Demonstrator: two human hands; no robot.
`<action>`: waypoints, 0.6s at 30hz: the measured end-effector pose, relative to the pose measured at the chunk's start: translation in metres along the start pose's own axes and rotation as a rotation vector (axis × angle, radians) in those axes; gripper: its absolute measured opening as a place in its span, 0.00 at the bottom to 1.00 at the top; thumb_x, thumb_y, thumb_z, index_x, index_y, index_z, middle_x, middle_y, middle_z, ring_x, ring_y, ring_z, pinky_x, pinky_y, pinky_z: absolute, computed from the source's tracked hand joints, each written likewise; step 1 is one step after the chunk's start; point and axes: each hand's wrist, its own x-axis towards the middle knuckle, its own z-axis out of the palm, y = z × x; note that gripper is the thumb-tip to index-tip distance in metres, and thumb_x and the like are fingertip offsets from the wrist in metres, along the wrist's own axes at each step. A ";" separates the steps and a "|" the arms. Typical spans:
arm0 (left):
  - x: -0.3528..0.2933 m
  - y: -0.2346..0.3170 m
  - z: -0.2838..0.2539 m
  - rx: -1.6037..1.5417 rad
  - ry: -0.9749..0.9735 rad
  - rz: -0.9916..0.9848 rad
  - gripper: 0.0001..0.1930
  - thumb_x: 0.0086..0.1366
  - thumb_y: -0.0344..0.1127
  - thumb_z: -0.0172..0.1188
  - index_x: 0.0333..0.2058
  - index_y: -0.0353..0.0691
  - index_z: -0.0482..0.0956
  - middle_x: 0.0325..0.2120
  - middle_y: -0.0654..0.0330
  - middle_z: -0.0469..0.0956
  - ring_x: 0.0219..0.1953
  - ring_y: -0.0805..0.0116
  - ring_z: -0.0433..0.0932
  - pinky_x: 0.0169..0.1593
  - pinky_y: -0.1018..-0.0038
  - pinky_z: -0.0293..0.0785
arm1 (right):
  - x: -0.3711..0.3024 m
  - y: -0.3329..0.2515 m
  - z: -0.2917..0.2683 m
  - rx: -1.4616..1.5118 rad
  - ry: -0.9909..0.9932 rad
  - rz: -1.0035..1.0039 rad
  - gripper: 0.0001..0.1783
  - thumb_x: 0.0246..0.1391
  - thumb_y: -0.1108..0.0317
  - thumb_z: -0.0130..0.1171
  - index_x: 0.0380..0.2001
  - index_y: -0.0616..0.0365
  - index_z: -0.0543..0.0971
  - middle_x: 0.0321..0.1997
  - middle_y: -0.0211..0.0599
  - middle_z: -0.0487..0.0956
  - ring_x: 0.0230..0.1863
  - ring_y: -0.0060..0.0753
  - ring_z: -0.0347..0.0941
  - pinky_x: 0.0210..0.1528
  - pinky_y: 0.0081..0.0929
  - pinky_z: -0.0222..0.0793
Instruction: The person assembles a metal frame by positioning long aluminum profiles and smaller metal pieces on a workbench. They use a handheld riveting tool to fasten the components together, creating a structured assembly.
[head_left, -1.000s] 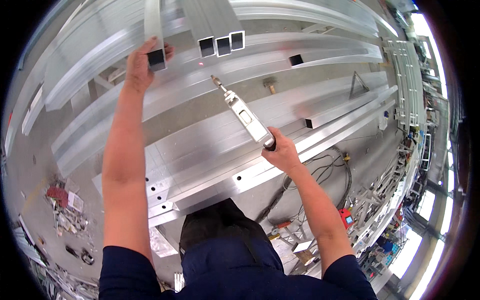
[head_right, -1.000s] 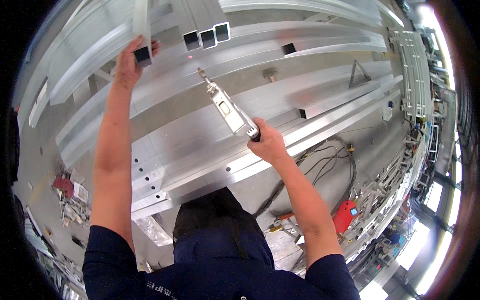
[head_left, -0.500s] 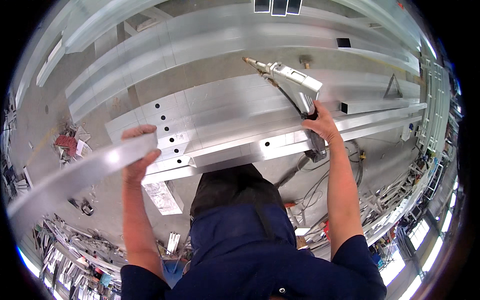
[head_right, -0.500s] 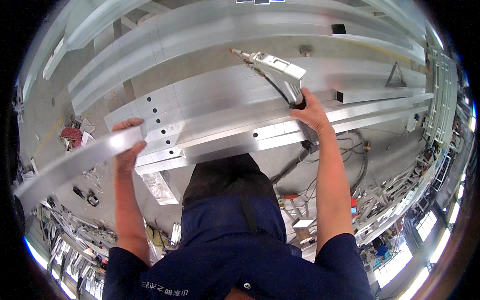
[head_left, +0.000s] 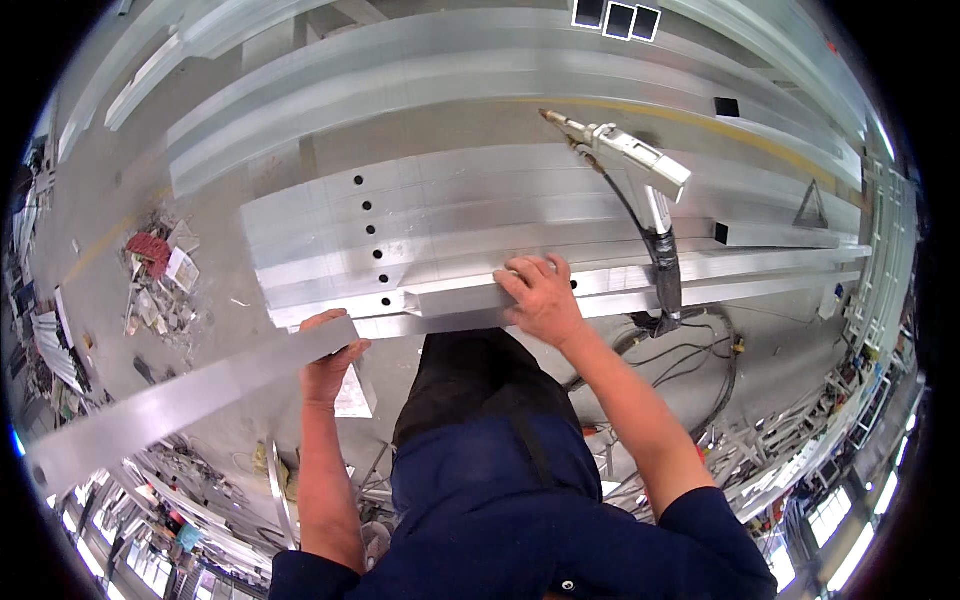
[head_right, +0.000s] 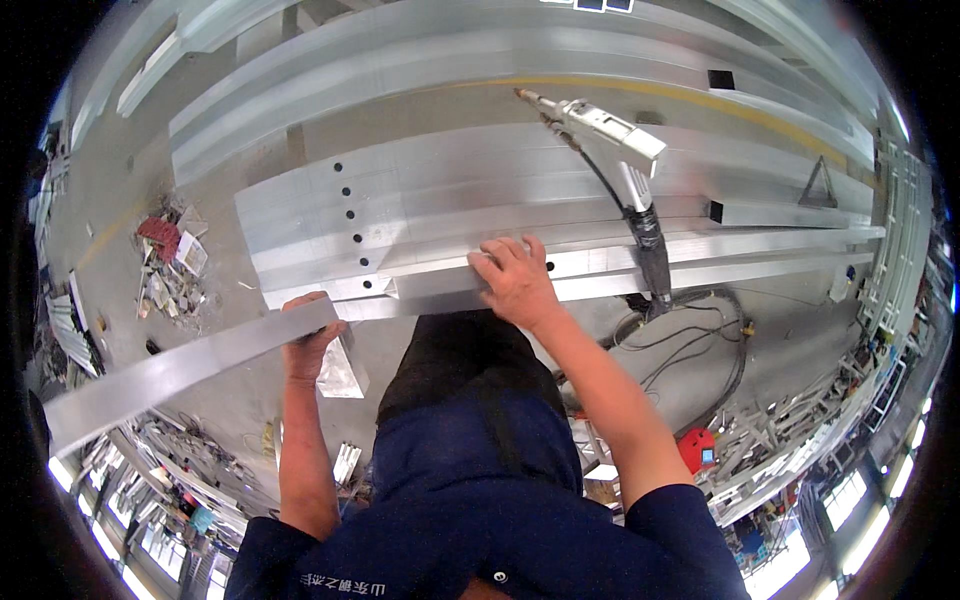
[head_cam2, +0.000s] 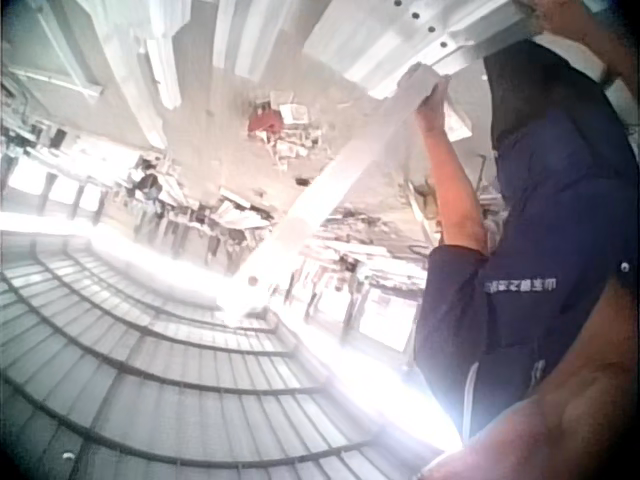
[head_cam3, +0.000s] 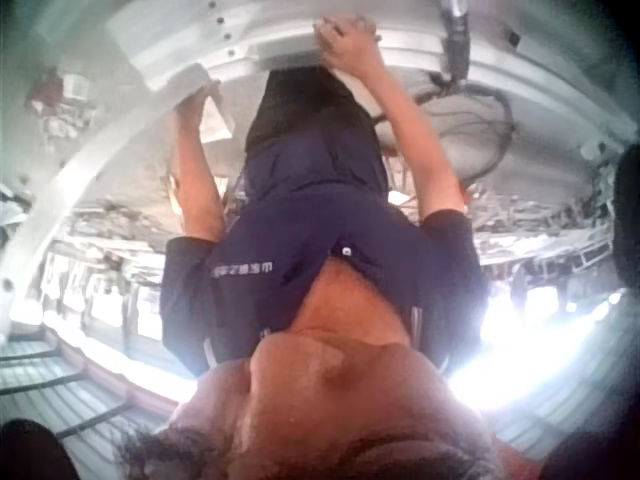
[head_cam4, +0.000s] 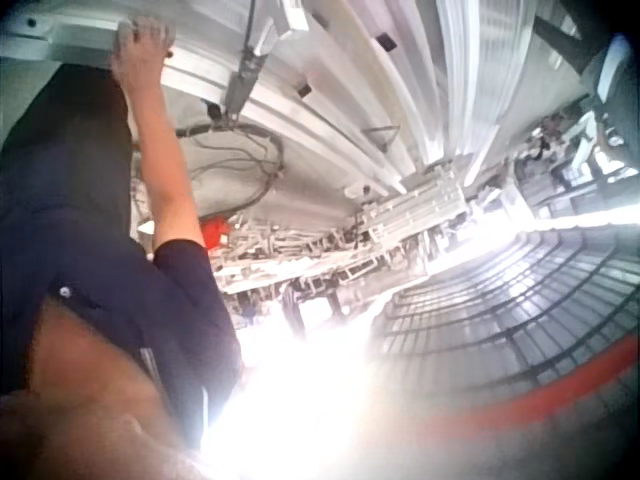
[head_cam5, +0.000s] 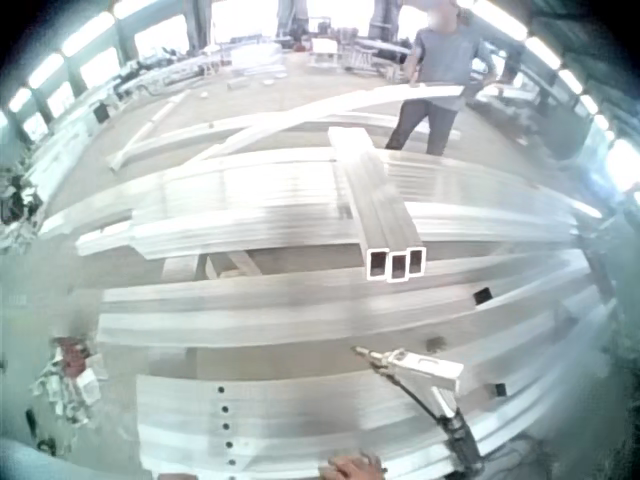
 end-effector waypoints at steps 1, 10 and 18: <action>-0.002 0.019 0.000 0.127 0.008 0.032 0.28 0.42 0.32 0.80 0.42 0.38 0.75 0.42 0.61 0.75 0.40 0.71 0.74 0.46 0.74 0.74 | 0.002 0.003 0.003 0.016 -0.013 -0.020 0.34 0.28 0.65 0.72 0.47 0.46 0.76 0.49 0.30 0.74 0.52 0.38 0.70 0.57 0.41 0.60; -0.034 0.006 0.006 -0.151 0.093 -0.154 0.19 0.47 0.25 0.77 0.38 0.37 0.80 0.33 0.66 0.78 0.36 0.75 0.76 0.40 0.74 0.78 | -0.007 -0.004 0.012 -0.093 0.131 -0.026 0.31 0.31 0.66 0.72 0.46 0.46 0.78 0.44 0.29 0.78 0.46 0.35 0.73 0.57 0.42 0.61; -0.118 -0.037 -0.005 -0.324 0.090 -0.110 0.23 0.46 0.24 0.77 0.42 0.35 0.78 0.38 0.65 0.76 0.37 0.75 0.75 0.41 0.76 0.78 | -0.015 -0.004 0.011 -0.103 0.218 -0.009 0.30 0.32 0.66 0.74 0.45 0.50 0.79 0.45 0.31 0.79 0.50 0.37 0.73 0.58 0.43 0.60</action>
